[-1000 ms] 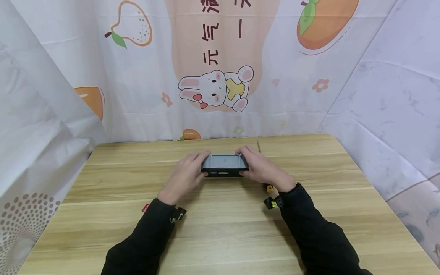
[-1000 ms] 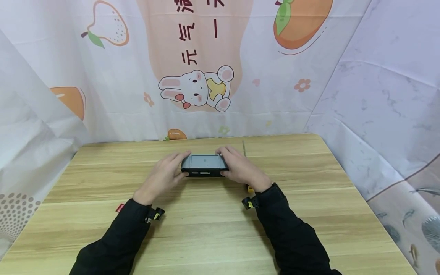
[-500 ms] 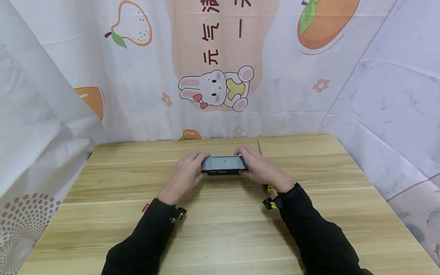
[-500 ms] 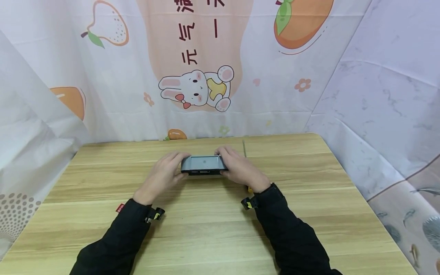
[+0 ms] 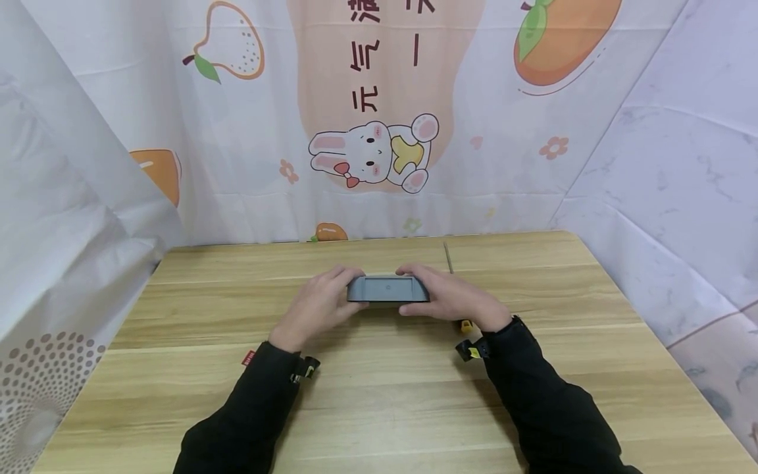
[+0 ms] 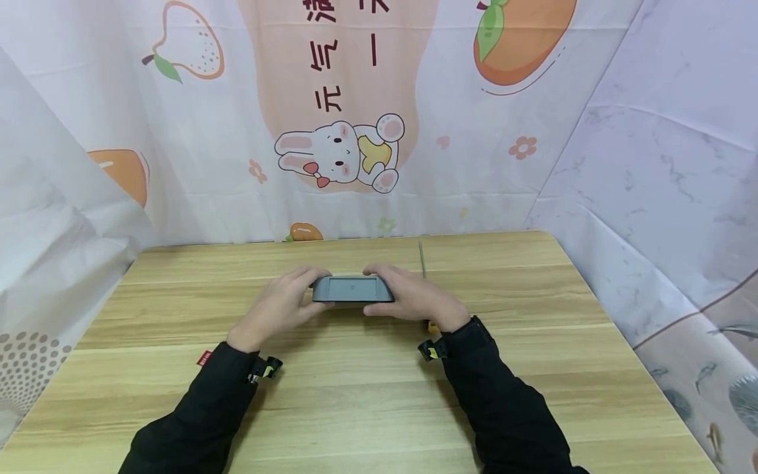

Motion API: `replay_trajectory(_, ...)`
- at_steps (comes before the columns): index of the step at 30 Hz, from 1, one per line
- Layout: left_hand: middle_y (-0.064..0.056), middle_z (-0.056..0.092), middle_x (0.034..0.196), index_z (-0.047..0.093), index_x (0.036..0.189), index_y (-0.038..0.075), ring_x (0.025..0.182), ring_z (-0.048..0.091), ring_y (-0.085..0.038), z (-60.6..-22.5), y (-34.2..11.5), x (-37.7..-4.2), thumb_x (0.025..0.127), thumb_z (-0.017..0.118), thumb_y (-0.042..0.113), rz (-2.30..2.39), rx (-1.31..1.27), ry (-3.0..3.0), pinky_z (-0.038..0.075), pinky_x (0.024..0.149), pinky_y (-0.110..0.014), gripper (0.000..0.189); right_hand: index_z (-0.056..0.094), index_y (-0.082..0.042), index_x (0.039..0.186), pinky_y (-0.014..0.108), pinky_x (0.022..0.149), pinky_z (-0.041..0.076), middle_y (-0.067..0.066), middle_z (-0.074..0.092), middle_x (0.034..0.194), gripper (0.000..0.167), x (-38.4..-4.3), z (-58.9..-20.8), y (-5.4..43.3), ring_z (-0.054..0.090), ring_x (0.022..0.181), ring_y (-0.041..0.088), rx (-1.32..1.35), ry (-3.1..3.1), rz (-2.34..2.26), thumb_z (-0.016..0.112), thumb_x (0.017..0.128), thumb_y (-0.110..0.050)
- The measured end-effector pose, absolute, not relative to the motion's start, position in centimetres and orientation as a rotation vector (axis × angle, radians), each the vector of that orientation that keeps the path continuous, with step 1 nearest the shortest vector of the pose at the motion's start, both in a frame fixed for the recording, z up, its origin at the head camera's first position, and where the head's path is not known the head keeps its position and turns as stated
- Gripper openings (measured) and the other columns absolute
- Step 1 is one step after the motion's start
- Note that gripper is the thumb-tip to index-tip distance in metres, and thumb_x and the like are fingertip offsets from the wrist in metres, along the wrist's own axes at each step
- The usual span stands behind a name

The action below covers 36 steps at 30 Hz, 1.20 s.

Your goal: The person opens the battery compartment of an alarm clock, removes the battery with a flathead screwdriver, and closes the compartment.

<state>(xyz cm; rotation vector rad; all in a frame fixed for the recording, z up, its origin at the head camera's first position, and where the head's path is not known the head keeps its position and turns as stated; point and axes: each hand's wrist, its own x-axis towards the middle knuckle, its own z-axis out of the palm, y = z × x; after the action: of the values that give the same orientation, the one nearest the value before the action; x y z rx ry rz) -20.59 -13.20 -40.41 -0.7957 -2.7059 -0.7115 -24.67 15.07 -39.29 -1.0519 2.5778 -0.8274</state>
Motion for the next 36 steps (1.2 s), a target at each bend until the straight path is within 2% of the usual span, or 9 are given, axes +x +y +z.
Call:
replay_trajectory(6,-0.003,0.065,0.118,0.063,0.133,0.014,0.095,0.066,-0.019,-40.6,-13.4,-20.7,0.082,0.086,0.041,-0.717,-0.845,-2.806,0.053,0.08,-0.036,0.062,0.044,-0.014,0.151,0.038,0.09,0.048,0.005,0.056,0.132,0.08,-24.7,-39.3,15.2,0.057,0.107,0.017,-1.072,2.546,-0.811,0.071,0.09,-0.057)
replay_trajectory(13,-0.002,0.06,0.127,0.057,0.141,0.016,0.105,0.06,-0.018,-40.7,-13.3,-20.6,0.077,0.09,0.04,-0.741,-0.867,-2.93,0.051,0.09,-0.038,0.075,0.048,-0.012,0.151,0.039,0.091,0.048,0.009,0.054,0.137,0.075,-24.8,-39.4,15.3,0.055,0.109,0.019,-1.071,2.508,-0.767,0.067,0.094,-0.056)
replay_trajectory(21,-0.002,0.048,0.139,0.05,0.147,0.015,0.115,0.056,-0.021,-40.9,-13.3,-20.4,0.076,0.09,0.043,-0.858,-0.92,-2.989,0.049,0.096,-0.041,0.086,0.05,-0.018,0.151,0.045,0.095,0.045,0.007,0.048,0.143,0.08,-24.8,-39.5,15.3,0.047,0.119,0.024,-1.041,2.507,-0.707,0.072,0.087,-0.062)
replay_trajectory(26,-0.004,0.042,0.146,0.048,0.149,0.016,0.116,0.052,-0.02,-41.2,-13.3,-20.4,0.073,0.089,0.052,-0.875,-0.936,-3.003,0.048,0.094,-0.04,0.094,0.051,-0.021,0.15,0.047,0.099,0.042,0.006,0.045,0.144,0.082,-24.6,-39.6,15.2,0.04,0.124,0.025,-1.032,2.504,-0.69,0.077,0.083,-0.061)
replay_trajectory(33,-0.008,0.04,0.148,0.047,0.15,0.014,0.121,0.051,-0.024,-41.4,-13.0,-20.3,0.073,0.087,0.056,-0.889,-0.921,-3.011,0.047,0.097,-0.043,0.096,0.051,-0.02,0.148,0.049,0.1,0.041,0.007,0.042,0.142,0.084,-24.4,-39.7,15.1,0.036,0.126,0.029,-1.046,2.523,-0.677,0.081,0.08,-0.059)
replay_trajectory(36,-0.012,0.033,0.153,0.047,0.149,0.016,0.127,0.047,-0.029,-41.5,-12.9,-20.3,0.073,0.088,0.055,-0.938,-0.888,-3.035,0.045,0.1,-0.047,0.095,0.05,-0.018,0.148,0.048,0.1,0.04,0.007,0.043,0.141,0.088,-24.3,-39.7,15.0,0.035,0.126,0.028,-1.065,2.528,-0.667,0.084,0.077,-0.058)
